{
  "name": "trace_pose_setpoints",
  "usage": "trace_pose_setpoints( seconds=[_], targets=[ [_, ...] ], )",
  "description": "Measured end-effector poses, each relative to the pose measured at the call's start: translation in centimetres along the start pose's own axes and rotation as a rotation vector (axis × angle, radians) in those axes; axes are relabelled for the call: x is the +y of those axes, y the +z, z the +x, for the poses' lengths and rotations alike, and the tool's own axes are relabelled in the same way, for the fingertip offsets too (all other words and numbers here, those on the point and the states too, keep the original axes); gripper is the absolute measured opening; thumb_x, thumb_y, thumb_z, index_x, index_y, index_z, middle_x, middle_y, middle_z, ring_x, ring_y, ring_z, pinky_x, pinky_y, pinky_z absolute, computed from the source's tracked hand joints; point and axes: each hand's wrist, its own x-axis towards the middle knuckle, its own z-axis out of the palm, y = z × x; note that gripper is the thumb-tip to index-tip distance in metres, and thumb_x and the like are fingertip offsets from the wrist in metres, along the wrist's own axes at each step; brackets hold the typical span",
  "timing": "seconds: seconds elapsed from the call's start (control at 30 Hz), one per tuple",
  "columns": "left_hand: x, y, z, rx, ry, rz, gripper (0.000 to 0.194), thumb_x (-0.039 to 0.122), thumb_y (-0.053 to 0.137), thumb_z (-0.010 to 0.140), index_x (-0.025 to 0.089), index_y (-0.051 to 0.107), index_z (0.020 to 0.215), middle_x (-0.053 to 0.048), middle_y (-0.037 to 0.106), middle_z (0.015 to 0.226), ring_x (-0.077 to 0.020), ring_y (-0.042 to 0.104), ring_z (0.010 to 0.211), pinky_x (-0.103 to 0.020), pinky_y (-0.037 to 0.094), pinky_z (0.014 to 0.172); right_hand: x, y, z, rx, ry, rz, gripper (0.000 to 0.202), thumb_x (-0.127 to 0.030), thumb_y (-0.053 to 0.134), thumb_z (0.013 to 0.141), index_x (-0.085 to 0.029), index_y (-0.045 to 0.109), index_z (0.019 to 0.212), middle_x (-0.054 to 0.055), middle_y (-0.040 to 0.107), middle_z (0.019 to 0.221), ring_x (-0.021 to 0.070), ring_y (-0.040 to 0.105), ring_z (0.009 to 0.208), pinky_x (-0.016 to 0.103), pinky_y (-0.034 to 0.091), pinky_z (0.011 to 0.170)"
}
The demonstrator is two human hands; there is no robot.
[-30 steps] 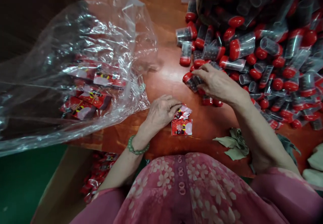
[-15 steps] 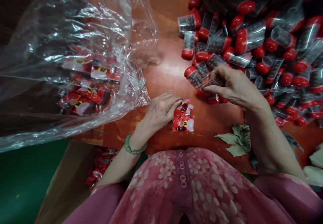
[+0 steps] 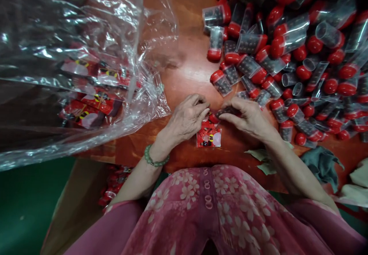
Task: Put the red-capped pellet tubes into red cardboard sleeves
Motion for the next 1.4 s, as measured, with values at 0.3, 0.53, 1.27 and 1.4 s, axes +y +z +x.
trace_pose_setpoints(
  seconds=[0.3,0.53,1.27,1.4],
  targets=[
    [-0.4,-1.8,-0.4,0.332,-0.207,-0.284,0.022,0.029,0.061,0.092,0.017,0.079,0.089,-0.005,0.078,0.087,-0.0152,0.070,0.080,-0.028,0.056,0.076,-0.3,0.1,-0.9,-0.037,-0.042,-0.091,0.011,-0.029,0.059,0.096,-0.019,0.065,0.095,0.004,0.071,0.091,0.0173,0.066,0.081,0.028,0.049,0.074],
    [1.2,-1.3,-1.3,0.372,-0.299,-0.491,0.006,0.023,0.080,0.076,0.018,0.077,0.076,-0.001,0.078,0.075,-0.0126,0.069,0.065,-0.023,0.055,0.063,-1.7,-1.9,-2.5,0.170,0.090,0.138,0.014,-0.032,0.071,0.088,-0.022,0.069,0.097,0.001,0.072,0.087,0.0171,0.067,0.077,0.030,0.052,0.071],
    [0.6,-1.8,1.5,-0.229,-0.246,0.037,0.020,0.033,0.073,0.080,0.014,0.070,0.074,-0.004,0.066,0.064,-0.0135,0.048,0.055,-0.029,0.031,0.057,-0.5,2.3,-2.7,0.098,0.128,0.139,0.014,-0.031,0.069,0.090,-0.021,0.070,0.100,0.001,0.074,0.088,0.0153,0.066,0.075,0.027,0.050,0.068],
    [0.3,-2.2,1.8,-0.272,-0.238,0.050,0.020,0.033,0.073,0.081,0.014,0.072,0.076,-0.005,0.068,0.067,-0.0152,0.051,0.057,-0.030,0.033,0.059,-0.1,2.9,-2.5,0.084,0.216,0.192,0.014,-0.031,0.069,0.088,-0.020,0.069,0.096,0.001,0.074,0.083,0.0141,0.063,0.067,0.025,0.048,0.061]
  ],
)
